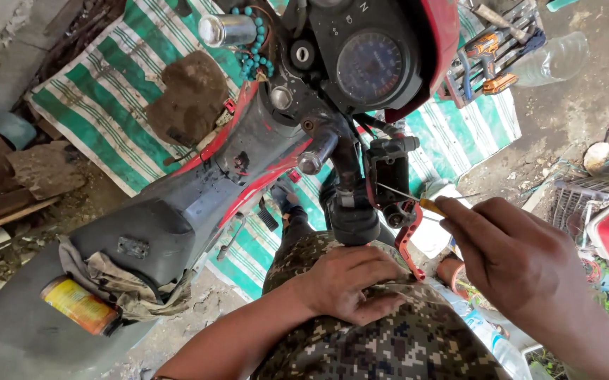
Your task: The person works on the handlebar area of a red motorcycle, initially adjusting the right grip and brake lever. They then use a screwdriver to work on the instrument cluster and surrounding components near the speedometer.
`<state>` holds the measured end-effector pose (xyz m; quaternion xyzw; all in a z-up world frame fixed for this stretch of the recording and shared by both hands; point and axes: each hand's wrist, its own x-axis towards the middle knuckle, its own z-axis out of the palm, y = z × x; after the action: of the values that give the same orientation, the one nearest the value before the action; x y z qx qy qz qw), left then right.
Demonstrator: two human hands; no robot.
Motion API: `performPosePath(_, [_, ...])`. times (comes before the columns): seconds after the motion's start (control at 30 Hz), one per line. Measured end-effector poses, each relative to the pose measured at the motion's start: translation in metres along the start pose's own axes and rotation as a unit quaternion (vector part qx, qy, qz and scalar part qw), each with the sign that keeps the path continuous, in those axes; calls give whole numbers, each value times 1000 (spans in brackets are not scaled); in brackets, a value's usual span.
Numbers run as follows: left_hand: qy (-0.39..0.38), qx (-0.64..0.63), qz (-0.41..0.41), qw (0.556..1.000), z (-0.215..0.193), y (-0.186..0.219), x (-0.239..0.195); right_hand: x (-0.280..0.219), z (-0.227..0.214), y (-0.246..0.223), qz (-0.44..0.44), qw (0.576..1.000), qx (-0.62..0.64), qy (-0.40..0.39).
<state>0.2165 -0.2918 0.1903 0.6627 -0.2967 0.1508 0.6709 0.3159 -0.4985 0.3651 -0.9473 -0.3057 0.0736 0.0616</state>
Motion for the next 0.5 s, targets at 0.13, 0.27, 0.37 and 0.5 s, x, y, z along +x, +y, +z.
performPosePath(0.13, [-9, 40, 8, 999, -3, 9, 12, 3, -11, 6, -30, 999, -20, -14])
performPosePath(0.27, [2, 51, 32, 998, -14, 16, 31, 13, -11, 3, -19, 1000, 16, -4])
performPosePath(0.37, [33, 46, 46, 997, -19, 20, 41, 6, -12, 6, -6, 1000, 23, -12])
performPosePath(0.5, [101, 47, 62, 992, -22, 5, 34, 10, -13, -6, -17, 999, 4, 30])
